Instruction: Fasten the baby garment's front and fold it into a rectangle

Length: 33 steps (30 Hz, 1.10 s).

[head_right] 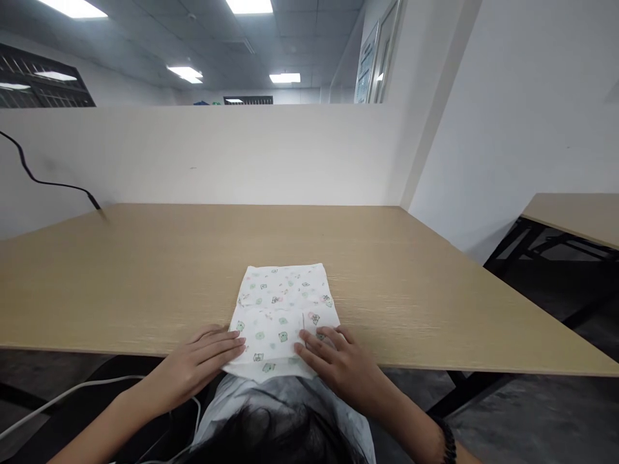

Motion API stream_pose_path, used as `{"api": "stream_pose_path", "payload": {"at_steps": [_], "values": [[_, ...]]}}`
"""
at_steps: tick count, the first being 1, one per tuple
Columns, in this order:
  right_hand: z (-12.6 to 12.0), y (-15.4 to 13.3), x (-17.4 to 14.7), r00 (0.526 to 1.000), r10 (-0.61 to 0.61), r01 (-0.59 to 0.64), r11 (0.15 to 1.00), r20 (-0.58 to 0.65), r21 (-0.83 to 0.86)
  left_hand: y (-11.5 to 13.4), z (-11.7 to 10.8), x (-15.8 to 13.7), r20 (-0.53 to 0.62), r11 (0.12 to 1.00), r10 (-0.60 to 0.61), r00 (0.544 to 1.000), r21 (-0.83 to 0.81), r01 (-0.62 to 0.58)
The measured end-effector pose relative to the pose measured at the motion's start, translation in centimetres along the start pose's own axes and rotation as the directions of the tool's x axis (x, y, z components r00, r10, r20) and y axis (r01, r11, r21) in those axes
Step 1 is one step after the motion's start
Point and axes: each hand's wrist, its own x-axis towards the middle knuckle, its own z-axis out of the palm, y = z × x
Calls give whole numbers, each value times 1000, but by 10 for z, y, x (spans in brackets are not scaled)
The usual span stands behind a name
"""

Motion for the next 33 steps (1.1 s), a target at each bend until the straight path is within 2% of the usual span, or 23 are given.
{"api": "stream_pose_path", "payload": {"at_steps": [2,4,6,9,10,12,14,16,18,22,25,27,30,31,33], "values": [[-2,-4,-3,998,-53,52,999,-41,-7,1,-1,-3,-37,999,43,998,-32,-44],[-9,-5,-1,995,-83,86,995,-60,46,0,-6,-2,-31,994,27,999,-105,-30],[-19,-3,7,996,-69,77,986,-61,149,-2,-14,3,1,978,-50,999,-204,50],[-39,12,28,999,48,-44,939,-3,341,-10,-25,18,-9,917,-229,973,-339,212],[-47,20,37,994,106,-109,913,28,393,-14,-28,24,-38,886,-305,952,-377,269],[-61,41,59,975,206,-224,858,89,463,-23,-29,41,-81,801,-474,877,-454,391],[-71,66,84,957,215,-286,806,193,518,-36,-27,60,-72,693,-604,794,-540,478],[-75,92,109,940,201,-329,751,277,573,-52,-23,78,-26,590,-672,740,-622,514],[-69,116,130,916,147,-364,695,373,620,-69,-18,91,17,498,-724,690,-678,540],[-37,150,157,826,77,-485,601,558,635,-102,-9,104,191,384,-748,635,-656,650],[-11,164,164,774,24,-551,520,633,653,-119,2,109,316,297,-737,598,-643,706],[3,170,165,747,0,-582,483,664,654,-127,11,112,354,241,-737,575,-658,714],[16,175,166,726,-1,-589,514,688,623,-135,24,113,357,222,-748,560,-661,717],[19,176,166,735,9,-570,551,679,610,-137,27,112,344,237,-749,566,-658,714],[22,175,165,781,64,-510,640,622,575,-138,29,110,291,307,-756,587,-634,709]]}}
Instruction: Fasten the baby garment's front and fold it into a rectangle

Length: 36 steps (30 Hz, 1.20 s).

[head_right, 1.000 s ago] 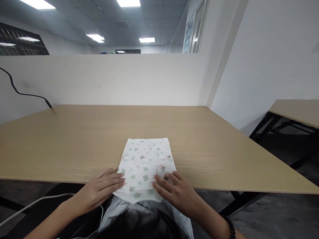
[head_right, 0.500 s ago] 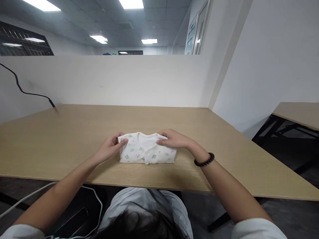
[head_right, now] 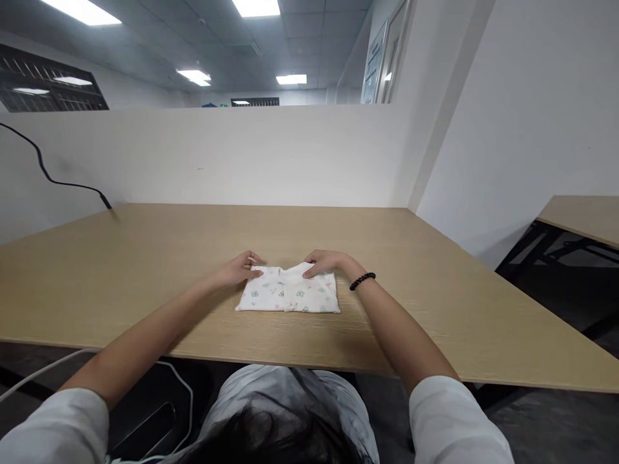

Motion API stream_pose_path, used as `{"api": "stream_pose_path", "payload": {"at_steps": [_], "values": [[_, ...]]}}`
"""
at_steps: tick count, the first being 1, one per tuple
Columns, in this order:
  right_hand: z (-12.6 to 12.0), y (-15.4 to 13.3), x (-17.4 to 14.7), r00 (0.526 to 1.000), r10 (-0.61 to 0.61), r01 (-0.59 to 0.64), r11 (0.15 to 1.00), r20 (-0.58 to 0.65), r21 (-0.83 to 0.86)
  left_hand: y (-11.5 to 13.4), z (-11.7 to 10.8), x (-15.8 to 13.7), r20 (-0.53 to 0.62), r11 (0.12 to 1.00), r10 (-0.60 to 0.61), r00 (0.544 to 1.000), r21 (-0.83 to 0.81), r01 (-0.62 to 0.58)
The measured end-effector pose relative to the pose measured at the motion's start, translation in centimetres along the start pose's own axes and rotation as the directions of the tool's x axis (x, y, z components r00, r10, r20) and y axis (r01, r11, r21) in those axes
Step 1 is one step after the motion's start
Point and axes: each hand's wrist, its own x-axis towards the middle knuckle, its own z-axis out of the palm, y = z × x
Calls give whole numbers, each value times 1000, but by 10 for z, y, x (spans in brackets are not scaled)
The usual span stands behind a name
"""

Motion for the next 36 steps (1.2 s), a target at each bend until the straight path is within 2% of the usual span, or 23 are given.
{"api": "stream_pose_path", "payload": {"at_steps": [3,6,9,12,15,19,22,24,26,29,31,33,34,36], "values": [[9,-3,-4,967,-57,20,988,-248,-152,3,1,-10,-107,969,143,984,219,-117],[25,-12,-12,888,-138,11,960,-439,-280,15,9,-28,-125,848,348,929,464,-255],[47,-27,-21,836,-200,7,935,-511,-355,27,26,-50,64,698,489,870,569,-435],[75,-41,-27,848,-165,-36,930,-504,-365,31,44,-67,304,570,473,827,611,-550],[100,-47,-30,900,-116,-52,928,-420,-370,25,57,-76,369,556,332,868,666,-496],[110,-41,-26,939,-112,9,953,-325,-302,16,65,-75,290,600,186,939,723,-342],[102,-32,-22,907,-122,36,976,-404,-215,14,65,-75,194,617,154,969,747,-248],[94,-24,-21,857,-72,-21,984,-510,-174,13,59,-78,132,627,151,980,754,-198],[89,-16,-22,812,8,-117,982,-583,-150,11,49,-83,119,647,131,984,742,-176],[90,-5,-23,812,122,-236,963,-570,-130,1,28,-89,142,700,57,988,700,-141],[93,1,-22,837,169,-262,959,-521,-110,-7,17,-93,122,729,12,992,679,-93],[93,4,-20,837,189,-260,963,-514,-69,-12,10,-95,66,748,8,998,662,-49],[92,4,-20,821,194,-257,965,-537,-45,-13,9,-97,29,757,27,999,652,-40],[87,4,-21,758,215,-275,961,-616,-3,-13,11,-100,-43,774,89,995,632,-41]]}}
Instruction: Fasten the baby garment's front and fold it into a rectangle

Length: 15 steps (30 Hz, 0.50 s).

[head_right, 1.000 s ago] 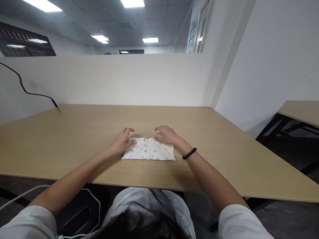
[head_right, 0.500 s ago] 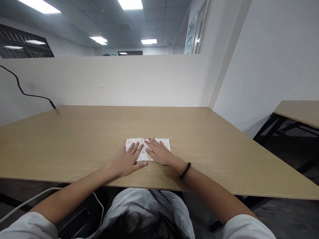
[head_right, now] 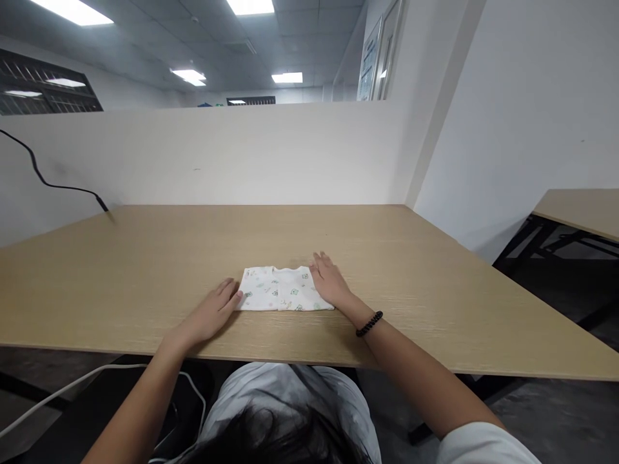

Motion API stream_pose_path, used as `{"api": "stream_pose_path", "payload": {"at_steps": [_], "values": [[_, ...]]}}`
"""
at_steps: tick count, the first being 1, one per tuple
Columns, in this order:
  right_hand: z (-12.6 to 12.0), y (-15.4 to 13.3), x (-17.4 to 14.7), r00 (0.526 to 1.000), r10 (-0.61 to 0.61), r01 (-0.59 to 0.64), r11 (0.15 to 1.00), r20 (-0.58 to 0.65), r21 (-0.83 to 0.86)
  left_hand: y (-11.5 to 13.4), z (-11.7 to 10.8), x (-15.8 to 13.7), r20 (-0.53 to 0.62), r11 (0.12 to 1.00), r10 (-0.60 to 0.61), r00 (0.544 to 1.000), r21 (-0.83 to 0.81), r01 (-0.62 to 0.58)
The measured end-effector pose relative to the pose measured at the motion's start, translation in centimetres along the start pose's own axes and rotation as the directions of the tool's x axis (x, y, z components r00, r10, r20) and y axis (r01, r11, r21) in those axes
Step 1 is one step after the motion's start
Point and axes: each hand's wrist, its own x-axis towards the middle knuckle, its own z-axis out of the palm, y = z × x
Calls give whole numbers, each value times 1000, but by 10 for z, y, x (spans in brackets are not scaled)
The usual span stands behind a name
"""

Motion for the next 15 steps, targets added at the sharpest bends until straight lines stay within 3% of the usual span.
{"api": "stream_pose_path", "payload": {"at_steps": [3,6,10,15], "values": [[-13,0,0,985,137,-145,987,-106,-75,9,2,-5,-118,1000,-21,993,-19,19],[-25,1,-2,962,263,-272,945,-73,-183,16,6,-8,-191,998,-65,979,-38,59],[-31,0,-1,968,252,-252,963,-18,-98,16,11,-8,-204,975,-99,974,-216,54],[-26,1,2,969,228,-216,969,-92,120,11,8,-9,-195,929,-139,971,-366,59]]}}
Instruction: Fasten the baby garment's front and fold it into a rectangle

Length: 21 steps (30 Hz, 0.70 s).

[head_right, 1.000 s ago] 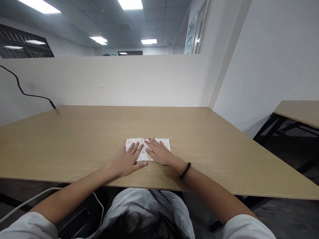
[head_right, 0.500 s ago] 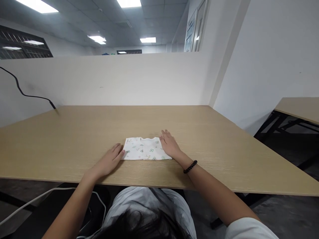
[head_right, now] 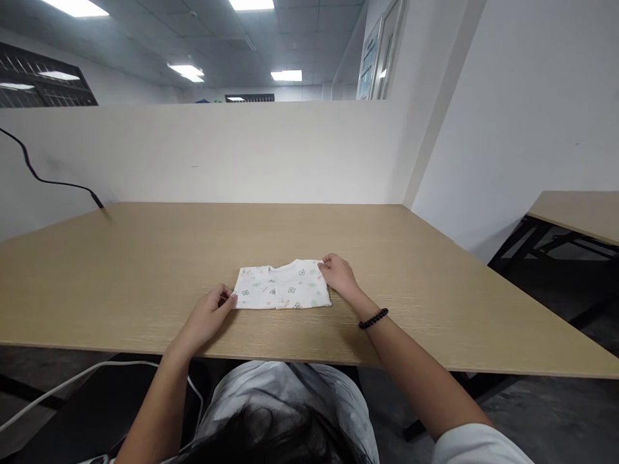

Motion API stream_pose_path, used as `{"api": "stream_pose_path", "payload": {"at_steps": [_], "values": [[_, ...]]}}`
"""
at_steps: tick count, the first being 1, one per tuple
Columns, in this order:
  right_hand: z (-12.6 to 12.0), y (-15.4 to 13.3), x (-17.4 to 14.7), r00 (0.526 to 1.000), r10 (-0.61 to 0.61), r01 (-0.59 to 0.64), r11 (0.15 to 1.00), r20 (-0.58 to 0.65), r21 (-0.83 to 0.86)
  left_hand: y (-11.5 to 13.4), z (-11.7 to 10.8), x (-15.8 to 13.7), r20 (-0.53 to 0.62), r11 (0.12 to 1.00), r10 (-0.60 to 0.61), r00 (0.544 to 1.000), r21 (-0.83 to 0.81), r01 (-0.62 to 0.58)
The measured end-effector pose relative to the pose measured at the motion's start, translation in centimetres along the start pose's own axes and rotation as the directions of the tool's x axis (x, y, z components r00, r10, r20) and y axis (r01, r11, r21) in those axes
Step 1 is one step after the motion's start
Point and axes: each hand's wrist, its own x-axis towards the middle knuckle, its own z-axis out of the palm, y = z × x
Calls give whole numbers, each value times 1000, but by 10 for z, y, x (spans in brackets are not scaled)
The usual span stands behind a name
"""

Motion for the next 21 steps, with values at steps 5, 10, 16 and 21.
{"api": "stream_pose_path", "payload": {"at_steps": [5,10,16,21], "values": [[0,2,-3,974,-140,142,990,-178,1,2,-5,1,69,997,12,998,74,-17],[8,-16,-18,811,-485,508,861,-327,-17,29,4,13,177,907,47,983,405,-116],[38,-33,-45,779,-583,621,768,229,-158,56,36,41,495,788,96,864,493,-369],[44,-31,-34,798,-444,563,791,408,-240,47,46,64,609,801,34,793,458,-386]]}}
